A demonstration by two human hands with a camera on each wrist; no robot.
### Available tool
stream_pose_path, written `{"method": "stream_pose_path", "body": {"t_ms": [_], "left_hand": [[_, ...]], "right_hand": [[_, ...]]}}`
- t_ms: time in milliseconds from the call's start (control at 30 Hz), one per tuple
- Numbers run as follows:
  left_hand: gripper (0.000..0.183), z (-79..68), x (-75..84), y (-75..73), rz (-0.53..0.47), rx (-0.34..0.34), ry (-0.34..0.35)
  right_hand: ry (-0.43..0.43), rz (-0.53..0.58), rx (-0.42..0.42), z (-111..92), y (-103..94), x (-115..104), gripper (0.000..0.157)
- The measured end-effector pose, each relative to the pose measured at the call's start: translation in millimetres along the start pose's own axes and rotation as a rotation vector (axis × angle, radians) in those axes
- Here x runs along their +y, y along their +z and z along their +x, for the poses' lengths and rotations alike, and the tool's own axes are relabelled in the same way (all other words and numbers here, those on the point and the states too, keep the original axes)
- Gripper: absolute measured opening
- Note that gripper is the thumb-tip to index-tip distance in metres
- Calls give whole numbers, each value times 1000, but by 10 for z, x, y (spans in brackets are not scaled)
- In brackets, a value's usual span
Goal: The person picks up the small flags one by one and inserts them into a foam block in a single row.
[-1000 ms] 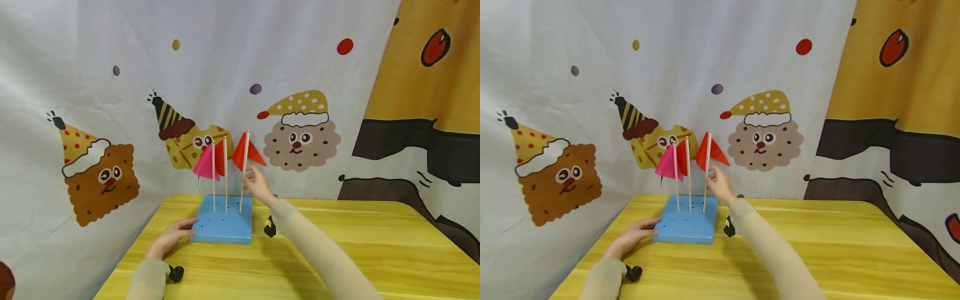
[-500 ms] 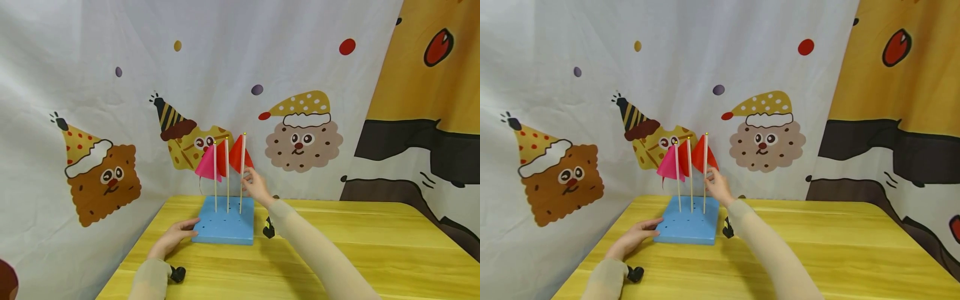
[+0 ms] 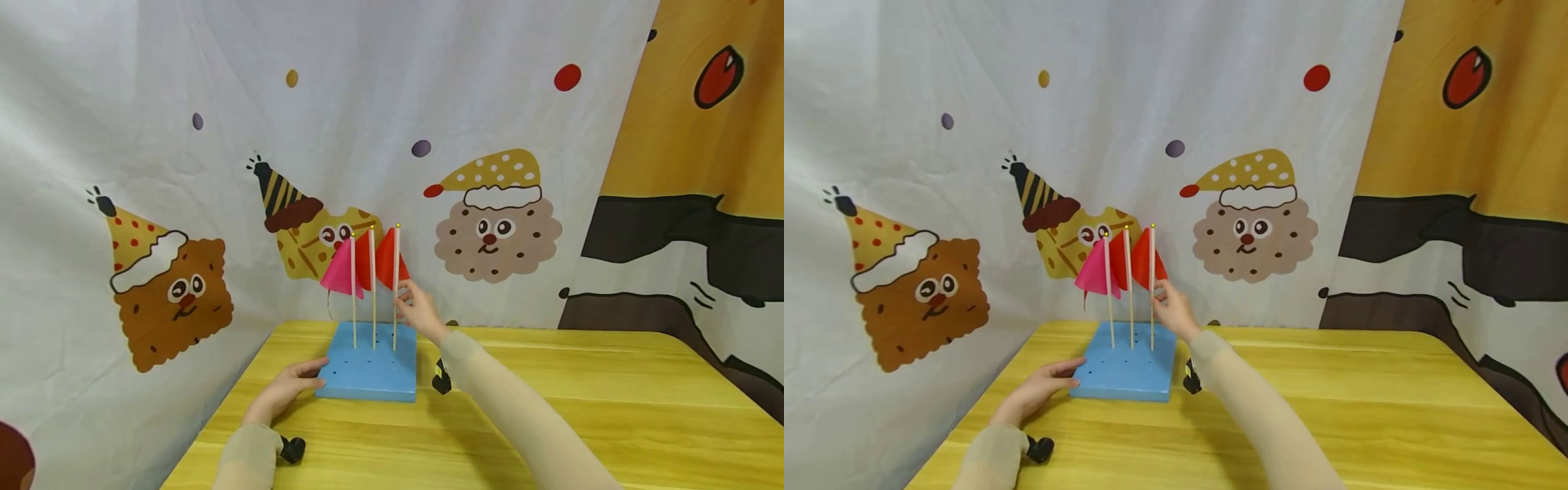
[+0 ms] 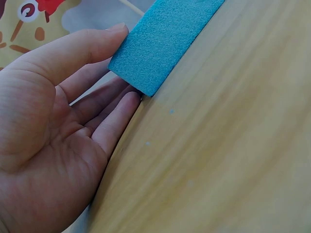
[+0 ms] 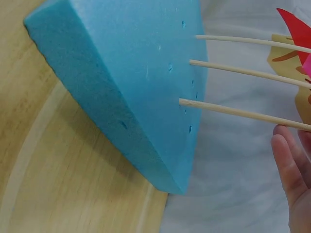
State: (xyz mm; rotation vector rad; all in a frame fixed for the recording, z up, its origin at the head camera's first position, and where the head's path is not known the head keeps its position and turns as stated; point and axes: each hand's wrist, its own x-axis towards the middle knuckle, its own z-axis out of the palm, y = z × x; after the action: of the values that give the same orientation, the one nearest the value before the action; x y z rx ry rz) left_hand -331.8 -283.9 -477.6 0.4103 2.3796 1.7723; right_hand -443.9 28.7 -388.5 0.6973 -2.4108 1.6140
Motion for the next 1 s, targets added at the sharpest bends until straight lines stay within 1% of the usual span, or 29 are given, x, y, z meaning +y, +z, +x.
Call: {"method": "stream_pose_path", "body": {"t_ms": [167,300,500,767,1000], "left_hand": [[60,3,-22,11,-12,11,-23],[59,10,-36,8,-17,27,-38],[59,11,-57,-6,-13,22,-32],[60,10,-27,-4,-21,13,-31],[59,20,-14,1,-22,15,-19]], "right_hand": [[-8,-4,-5,-30,6,4,33],[9,-13,-3,-46,9,-3,34],[30,-6,-10,-61,1,-17,36],[49,-8,-26,-71,-18,-9,42],[63,-23,-42,-45,-20,59,41]]}}
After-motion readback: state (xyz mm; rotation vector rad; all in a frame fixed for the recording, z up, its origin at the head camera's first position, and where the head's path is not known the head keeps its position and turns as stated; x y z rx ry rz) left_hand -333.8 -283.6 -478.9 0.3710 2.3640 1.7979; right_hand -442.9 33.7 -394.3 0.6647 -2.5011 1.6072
